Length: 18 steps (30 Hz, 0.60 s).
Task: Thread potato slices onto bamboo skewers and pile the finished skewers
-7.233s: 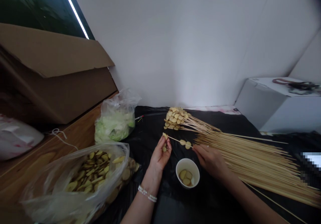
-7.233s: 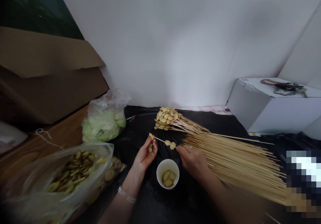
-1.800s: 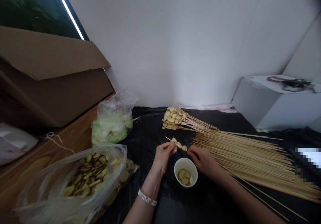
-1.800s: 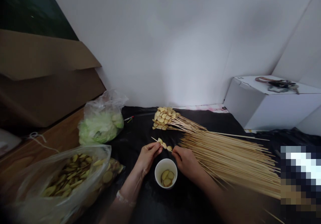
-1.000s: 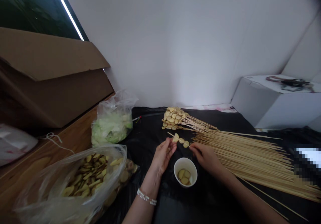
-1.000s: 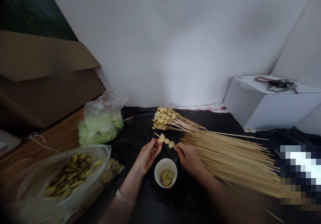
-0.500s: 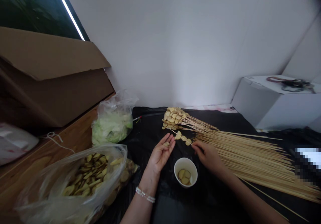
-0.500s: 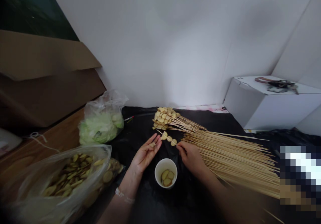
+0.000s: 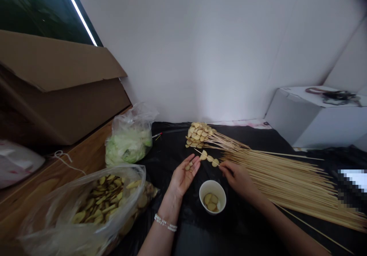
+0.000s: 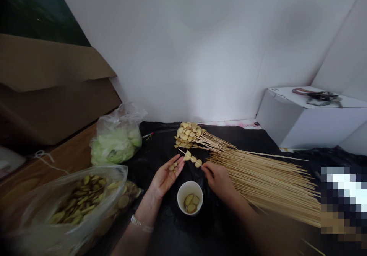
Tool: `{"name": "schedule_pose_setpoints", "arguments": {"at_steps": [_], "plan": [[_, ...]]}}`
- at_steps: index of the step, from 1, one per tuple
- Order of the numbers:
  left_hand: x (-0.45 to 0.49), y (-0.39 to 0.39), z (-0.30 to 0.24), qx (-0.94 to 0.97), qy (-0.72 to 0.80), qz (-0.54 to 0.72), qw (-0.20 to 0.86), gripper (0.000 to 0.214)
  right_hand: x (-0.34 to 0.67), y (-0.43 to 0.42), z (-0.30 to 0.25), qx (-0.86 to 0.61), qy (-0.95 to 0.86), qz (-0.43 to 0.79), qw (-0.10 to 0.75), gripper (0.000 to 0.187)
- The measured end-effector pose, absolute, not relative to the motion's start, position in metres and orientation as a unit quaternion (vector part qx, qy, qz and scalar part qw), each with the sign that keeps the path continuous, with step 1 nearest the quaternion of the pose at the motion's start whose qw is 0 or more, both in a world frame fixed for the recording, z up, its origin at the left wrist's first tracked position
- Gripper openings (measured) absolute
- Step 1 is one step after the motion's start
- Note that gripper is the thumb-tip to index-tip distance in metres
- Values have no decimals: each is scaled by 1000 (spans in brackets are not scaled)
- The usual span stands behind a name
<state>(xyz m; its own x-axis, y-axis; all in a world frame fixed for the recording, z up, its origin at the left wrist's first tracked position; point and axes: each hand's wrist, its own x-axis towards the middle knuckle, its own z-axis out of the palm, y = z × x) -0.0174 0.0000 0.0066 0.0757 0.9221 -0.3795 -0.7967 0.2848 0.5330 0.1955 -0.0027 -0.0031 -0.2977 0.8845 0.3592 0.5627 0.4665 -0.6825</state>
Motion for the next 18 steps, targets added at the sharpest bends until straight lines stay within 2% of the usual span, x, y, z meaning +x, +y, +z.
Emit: {"name": "schedule_pose_setpoints", "arguments": {"at_steps": [4, 12, 18], "plan": [[-17, 0, 6, 109, 342, 603, 713, 45, 196, -2, -5, -462, -784, 219, 352, 27], [-14, -1, 5, 116, 366, 646, 660, 16, 195, -4, -4, -460, -790, 215, 344, 28], [-17, 3, 4, 93, 366, 663, 646, 25, 195, -3, -5, -457, -792, 213, 343, 28]]}}
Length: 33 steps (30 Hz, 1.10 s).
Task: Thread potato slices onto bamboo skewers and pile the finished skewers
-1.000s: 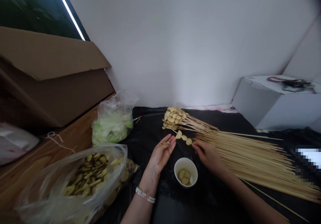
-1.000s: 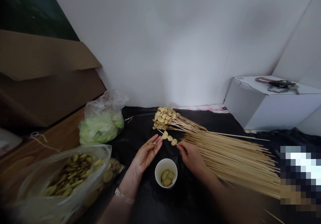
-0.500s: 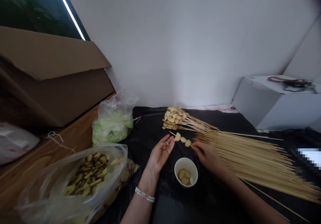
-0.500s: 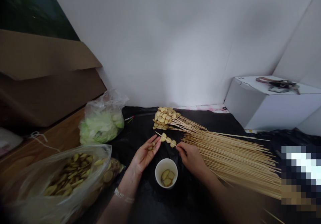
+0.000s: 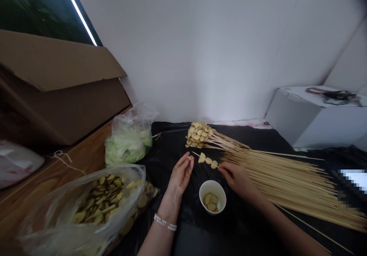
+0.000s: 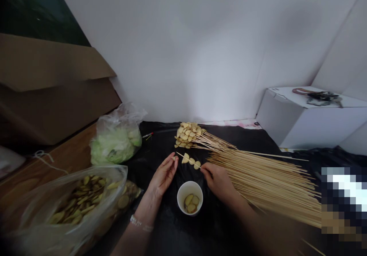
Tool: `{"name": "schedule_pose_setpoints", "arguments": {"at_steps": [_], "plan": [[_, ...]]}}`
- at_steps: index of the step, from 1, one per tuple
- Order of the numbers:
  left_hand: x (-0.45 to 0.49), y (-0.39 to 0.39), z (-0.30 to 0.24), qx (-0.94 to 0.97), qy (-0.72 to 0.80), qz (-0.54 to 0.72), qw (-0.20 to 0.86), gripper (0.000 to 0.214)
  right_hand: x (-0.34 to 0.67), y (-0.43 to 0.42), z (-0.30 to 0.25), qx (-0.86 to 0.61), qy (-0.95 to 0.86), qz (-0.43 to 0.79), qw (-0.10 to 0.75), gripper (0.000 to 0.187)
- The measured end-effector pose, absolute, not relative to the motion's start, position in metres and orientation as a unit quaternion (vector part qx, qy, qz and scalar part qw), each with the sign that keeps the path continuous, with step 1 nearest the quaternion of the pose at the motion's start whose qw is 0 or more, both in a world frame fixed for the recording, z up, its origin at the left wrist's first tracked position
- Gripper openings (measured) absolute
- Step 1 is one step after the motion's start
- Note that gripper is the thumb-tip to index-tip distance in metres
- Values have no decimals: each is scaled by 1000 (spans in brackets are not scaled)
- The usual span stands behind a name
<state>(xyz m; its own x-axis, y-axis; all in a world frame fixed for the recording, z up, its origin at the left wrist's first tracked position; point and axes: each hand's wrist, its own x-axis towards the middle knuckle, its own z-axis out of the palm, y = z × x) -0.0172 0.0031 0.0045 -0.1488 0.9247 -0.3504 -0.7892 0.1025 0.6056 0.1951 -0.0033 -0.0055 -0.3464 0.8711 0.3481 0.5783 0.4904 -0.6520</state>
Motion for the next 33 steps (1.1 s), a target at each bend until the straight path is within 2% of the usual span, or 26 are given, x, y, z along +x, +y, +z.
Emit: {"name": "schedule_pose_setpoints", "arguments": {"at_steps": [4, 15, 33], "plan": [[-20, 4, 4, 80, 352, 658, 661, 31, 195, -4, -5, -453, -796, 220, 336, 28], [-23, 5, 3, 66, 361, 657, 658, 26, 192, -8, -3, -447, -823, 188, 296, 27], [-22, 5, 3, 63, 387, 667, 634, 22, 191, -9, -5, -448, -830, 181, 280, 27]]}}
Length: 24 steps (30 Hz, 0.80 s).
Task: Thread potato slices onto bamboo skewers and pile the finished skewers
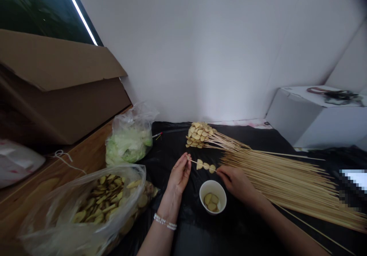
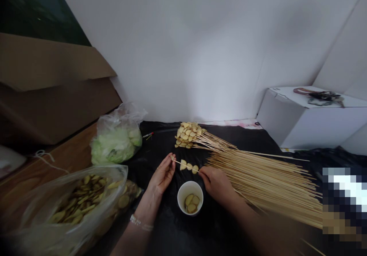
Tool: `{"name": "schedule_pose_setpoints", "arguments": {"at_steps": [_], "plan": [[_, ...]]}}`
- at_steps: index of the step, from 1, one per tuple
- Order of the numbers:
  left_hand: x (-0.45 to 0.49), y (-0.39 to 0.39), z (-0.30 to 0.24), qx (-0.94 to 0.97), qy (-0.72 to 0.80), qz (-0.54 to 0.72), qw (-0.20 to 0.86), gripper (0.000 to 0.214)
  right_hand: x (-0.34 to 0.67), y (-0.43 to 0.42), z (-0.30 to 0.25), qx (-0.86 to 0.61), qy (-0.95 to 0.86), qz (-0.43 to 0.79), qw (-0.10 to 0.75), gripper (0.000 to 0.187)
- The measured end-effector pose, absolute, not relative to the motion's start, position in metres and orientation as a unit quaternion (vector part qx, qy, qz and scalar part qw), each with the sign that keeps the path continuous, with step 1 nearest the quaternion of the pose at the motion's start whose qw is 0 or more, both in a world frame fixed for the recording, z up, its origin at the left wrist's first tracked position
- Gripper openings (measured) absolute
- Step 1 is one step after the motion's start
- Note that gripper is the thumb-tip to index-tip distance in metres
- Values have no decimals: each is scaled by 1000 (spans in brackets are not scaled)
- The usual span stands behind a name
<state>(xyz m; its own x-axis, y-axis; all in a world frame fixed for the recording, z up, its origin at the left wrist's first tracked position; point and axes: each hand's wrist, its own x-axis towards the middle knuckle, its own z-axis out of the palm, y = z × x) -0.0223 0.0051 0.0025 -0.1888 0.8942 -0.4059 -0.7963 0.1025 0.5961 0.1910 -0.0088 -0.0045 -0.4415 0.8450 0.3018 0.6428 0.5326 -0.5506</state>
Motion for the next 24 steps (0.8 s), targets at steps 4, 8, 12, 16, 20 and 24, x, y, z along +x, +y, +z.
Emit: {"name": "schedule_pose_setpoints", "arguments": {"at_steps": [4, 8, 12, 16, 20, 24], "plan": [[-20, 5, 1, 62, 393, 675, 622, 20, 190, -9, -5, -450, -829, 189, 273, 28], [-17, 4, -1, 67, 400, 681, 610, 18, 189, -10, -6, -450, -827, 196, 274, 28], [-11, 1, -3, 97, 414, 709, 562, 17, 187, -10, -8, -447, -828, 200, 275, 29], [-8, 1, -4, 94, 412, 731, 536, 16, 187, -9, -10, -444, -829, 202, 273, 29], [-12, 3, -4, 60, 411, 695, 587, 17, 187, -9, -9, -444, -829, 201, 273, 28], [-17, 5, -1, 39, 403, 673, 619, 14, 188, -10, -6, -450, -825, 201, 276, 27]]}}
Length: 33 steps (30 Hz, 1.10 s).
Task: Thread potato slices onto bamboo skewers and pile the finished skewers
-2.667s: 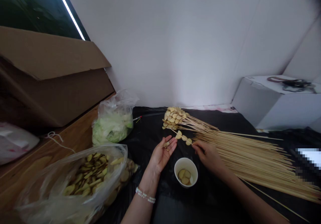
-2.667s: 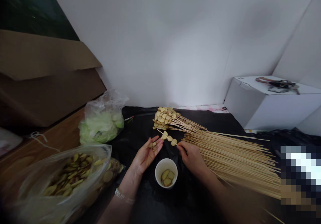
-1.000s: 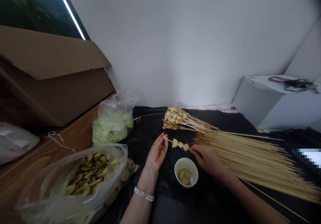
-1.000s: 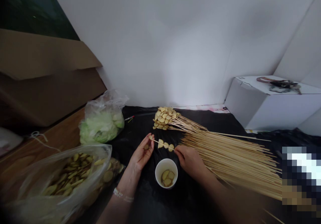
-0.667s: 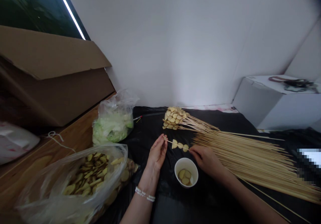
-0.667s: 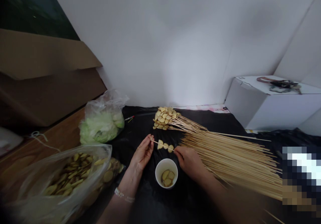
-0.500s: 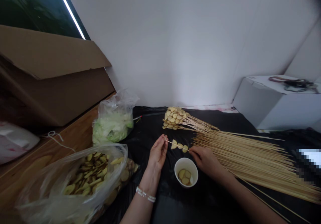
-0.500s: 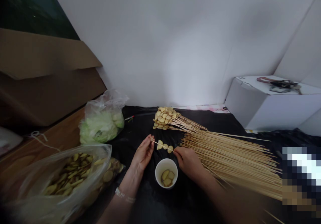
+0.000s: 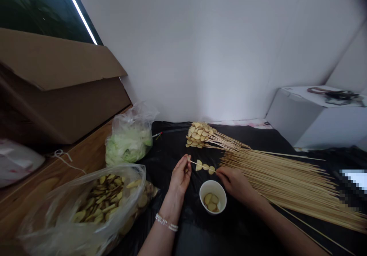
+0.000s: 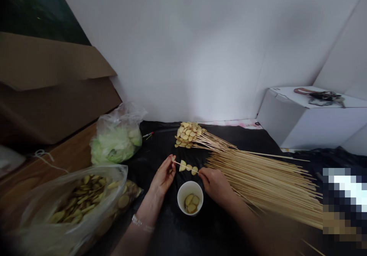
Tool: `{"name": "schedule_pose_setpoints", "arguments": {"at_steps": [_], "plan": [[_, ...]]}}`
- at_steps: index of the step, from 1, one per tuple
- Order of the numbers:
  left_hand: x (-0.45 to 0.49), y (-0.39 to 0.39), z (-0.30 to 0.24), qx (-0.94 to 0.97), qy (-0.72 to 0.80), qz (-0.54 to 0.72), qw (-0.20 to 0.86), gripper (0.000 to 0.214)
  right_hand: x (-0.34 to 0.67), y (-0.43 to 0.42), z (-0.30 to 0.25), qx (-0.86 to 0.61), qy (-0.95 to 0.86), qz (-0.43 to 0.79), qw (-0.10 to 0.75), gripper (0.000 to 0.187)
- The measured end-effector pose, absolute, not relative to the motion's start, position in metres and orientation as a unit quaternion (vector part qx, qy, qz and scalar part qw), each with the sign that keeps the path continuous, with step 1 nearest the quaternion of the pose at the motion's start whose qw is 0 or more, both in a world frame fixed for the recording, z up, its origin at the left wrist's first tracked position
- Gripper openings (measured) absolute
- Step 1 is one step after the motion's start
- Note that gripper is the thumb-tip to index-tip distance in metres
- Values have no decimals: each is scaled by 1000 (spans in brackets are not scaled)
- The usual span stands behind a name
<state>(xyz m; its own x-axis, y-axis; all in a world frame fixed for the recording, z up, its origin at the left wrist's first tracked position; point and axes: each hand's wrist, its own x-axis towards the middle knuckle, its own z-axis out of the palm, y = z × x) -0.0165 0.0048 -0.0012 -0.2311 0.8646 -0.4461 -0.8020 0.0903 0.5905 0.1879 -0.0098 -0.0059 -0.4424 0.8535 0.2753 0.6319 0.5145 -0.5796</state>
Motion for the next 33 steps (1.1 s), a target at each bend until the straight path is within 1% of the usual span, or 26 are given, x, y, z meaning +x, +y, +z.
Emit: {"name": "schedule_pose_setpoints", "arguments": {"at_steps": [10, 17, 33], "plan": [[-19, 8, -2, 3, 389, 699, 599, 16, 189, -10, -4, -450, -826, 200, 273, 28], [-18, 8, -2, -4, 383, 694, 609, 17, 190, -9, -5, -451, -826, 196, 274, 28], [-16, 5, -2, 27, 393, 699, 597, 17, 189, -10, -7, -454, -829, 188, 266, 27]]}}
